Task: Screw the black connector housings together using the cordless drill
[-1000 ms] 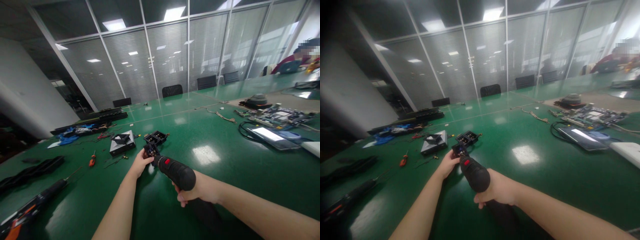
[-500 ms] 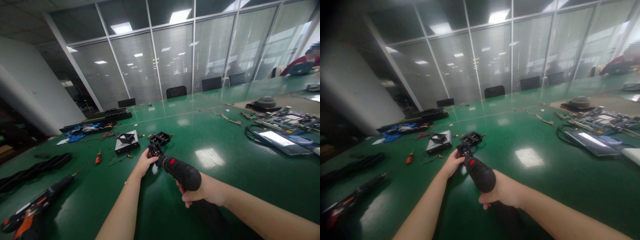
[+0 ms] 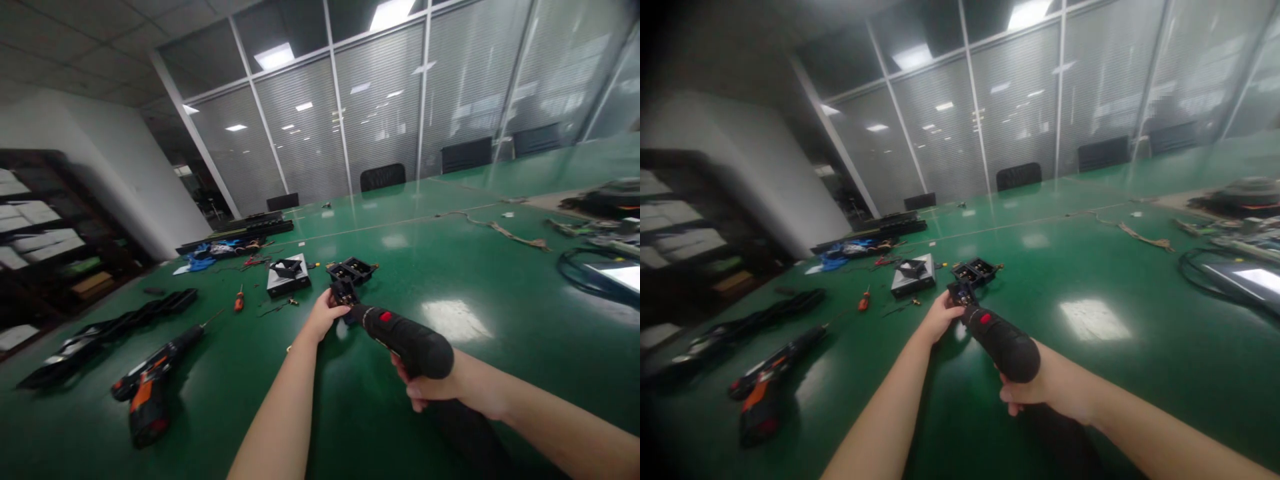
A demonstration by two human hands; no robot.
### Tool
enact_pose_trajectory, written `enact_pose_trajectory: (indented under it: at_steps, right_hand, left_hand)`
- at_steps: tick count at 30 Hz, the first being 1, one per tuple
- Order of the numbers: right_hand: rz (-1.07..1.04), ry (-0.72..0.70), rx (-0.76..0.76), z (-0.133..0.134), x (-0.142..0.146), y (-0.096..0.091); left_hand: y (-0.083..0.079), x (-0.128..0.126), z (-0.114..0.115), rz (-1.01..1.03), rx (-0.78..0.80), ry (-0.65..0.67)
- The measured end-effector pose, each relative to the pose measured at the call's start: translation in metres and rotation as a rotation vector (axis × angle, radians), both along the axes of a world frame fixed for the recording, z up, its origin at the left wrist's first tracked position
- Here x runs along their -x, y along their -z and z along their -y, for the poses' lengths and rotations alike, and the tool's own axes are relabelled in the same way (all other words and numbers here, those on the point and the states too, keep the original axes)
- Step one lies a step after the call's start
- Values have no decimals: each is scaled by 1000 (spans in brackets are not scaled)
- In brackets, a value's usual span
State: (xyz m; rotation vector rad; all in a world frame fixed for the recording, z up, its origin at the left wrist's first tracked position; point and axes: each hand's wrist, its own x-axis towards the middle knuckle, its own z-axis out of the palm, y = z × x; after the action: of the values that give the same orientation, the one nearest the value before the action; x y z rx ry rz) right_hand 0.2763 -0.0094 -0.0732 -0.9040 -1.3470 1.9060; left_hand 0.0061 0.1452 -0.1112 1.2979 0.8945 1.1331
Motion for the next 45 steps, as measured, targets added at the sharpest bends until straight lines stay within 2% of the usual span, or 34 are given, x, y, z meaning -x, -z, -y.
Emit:
enact_pose_trajectory:
  at_steps: [4,12,19,25,30,45]
  right_hand:
    - [-11,4,10,-1,-1,9]
    - [33,-27,7,2,-1,-11]
    - [13,-3,-20,1,-2,0]
    - [61,12,-3,3,1,-7]
    - [129,-11,-47,3,3,-12]
    - [88,-59,-65,3,0,-10]
  left_hand:
    - [2,-1,0,11,0,5]
    - [-3,-1,2,12,4,1]
    - [-7,0,5,0,1,24]
    - [-2,1,2,-23,-4,49]
    - [0,0,1,-26,-7,34]
    - [-6,-3,4,-78,33,-22]
